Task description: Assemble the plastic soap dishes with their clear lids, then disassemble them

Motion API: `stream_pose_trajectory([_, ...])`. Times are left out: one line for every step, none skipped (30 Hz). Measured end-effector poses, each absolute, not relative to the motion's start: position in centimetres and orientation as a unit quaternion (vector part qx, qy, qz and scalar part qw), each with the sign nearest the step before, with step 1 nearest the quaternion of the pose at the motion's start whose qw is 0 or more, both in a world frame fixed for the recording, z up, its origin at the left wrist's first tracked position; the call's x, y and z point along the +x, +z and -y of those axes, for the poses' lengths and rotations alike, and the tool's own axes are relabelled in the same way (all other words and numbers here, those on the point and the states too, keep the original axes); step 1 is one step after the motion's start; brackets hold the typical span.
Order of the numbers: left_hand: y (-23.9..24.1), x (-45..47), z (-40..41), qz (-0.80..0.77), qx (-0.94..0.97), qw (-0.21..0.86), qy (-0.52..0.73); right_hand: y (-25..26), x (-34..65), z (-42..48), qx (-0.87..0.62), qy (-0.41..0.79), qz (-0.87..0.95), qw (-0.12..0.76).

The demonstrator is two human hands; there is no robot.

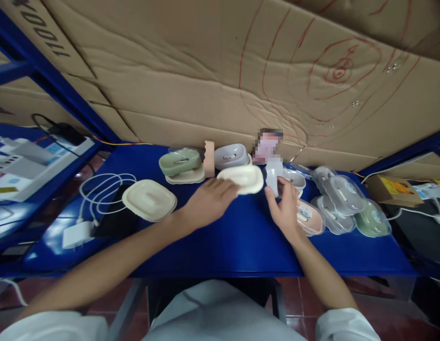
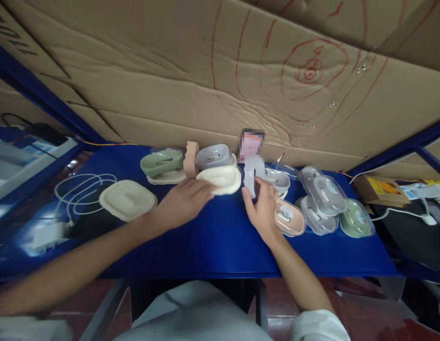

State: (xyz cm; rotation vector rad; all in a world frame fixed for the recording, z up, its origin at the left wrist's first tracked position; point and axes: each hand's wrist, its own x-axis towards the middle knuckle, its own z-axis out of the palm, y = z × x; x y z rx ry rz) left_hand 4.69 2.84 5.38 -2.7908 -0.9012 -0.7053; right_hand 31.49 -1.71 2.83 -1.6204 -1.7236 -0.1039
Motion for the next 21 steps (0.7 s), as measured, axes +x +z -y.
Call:
stream_pose_trajectory([4.5,4.4,-1.7,0.268,-0.94,0.065,-0.2,3.0,31.6,1.8,-0.629,-0.038,0.677,0.38])
stream_pose_trajectory([3.5,4.0,-0.7,0.244,-0.953,0.067,-0.166,3.0,31.5,1.8,-0.622,-0.032,0.686,0.376])
stream_pose_trajectory([2.6,3.7,-0.1,0.228,-0.961,0.068,-0.143,3.1,31.4,1.9,-0.612,-0.025,0.7,0.367])
stream_pose_trajectory([1.8,3.3,0.3,0.215,-0.966,0.067,-0.126,3.1,31.2,1.9,-0.599,-0.015,0.718,0.353])
stream_pose_trajectory([1.2,2.9,0.5,0.211,-0.968,0.065,-0.123,3.0,30.9,2.0,-0.584,-0.004,0.739,0.338])
stream_pose_trajectory([0.7,2.6,0.6,0.211,-0.967,0.063,-0.131,2.9,30.6,2.1,-0.566,0.005,0.759,0.322])
stream_pose_trajectory([0.4,2.3,0.5,0.213,-0.964,0.061,-0.149,2.8,30.2,2.1,-0.546,0.013,0.779,0.309])
stream_pose_trajectory([0.3,2.0,0.4,0.217,-0.959,0.061,-0.174,2.7,29.8,2.2,-0.523,0.018,0.799,0.295])
stream_pose_trajectory([0.3,1.7,0.3,0.222,-0.952,0.063,-0.199,2.5,29.5,2.3,-0.498,0.023,0.82,0.28])
stream_pose_trajectory([0.3,1.5,0.2,0.229,-0.946,0.065,-0.222,2.3,29.2,2.4,-0.47,0.028,0.842,0.264])
stream_pose_trajectory([0.4,1.3,0.0,0.235,-0.94,0.068,-0.239,2.2,29.0,2.4,-0.44,0.034,0.863,0.247])
stream_pose_trajectory([0.6,1.1,-0.1,0.242,-0.935,0.069,-0.249,2.0,28.8,2.5,-0.413,0.041,0.881,0.229])
stream_pose_trajectory([0.7,1.0,-0.3,0.248,-0.934,0.066,-0.25,1.8,28.6,2.5,-0.391,0.048,0.894,0.212])
stream_pose_trajectory([0.8,0.9,-0.5,0.252,-0.935,0.057,-0.243,1.7,28.5,2.6,-0.377,0.052,0.903,0.198])
stream_pose_trajectory([0.9,0.8,-0.8,0.252,-0.939,0.044,-0.232,1.5,28.4,2.6,-0.369,0.053,0.909,0.185])
stream_pose_trajectory([1.0,0.8,-1.0,0.25,-0.943,0.028,-0.219,1.4,28.3,2.5,-0.367,0.051,0.912,0.173])
stream_pose_trajectory([1.0,0.7,-1.2,0.249,-0.946,0.013,-0.206,1.2,28.2,2.5,-0.368,0.047,0.914,0.163])
stream_pose_trajectory([1.0,0.6,-1.3,0.248,-0.949,0.002,-0.197,1.1,28.1,2.5,-0.367,0.043,0.916,0.157])
stream_pose_trajectory([1.0,0.5,-1.5,0.248,-0.95,-0.003,-0.191,0.9,28.0,2.4,-0.366,0.04,0.917,0.154])
stream_pose_trajectory([1.0,0.4,-1.5,0.249,-0.95,-0.001,-0.187,0.8,27.9,2.3,-0.363,0.039,0.918,0.155])
stream_pose_trajectory([1.1,0.3,-1.5,0.25,-0.951,0.003,-0.185,0.7,27.9,2.2,-0.359,0.04,0.919,0.159])
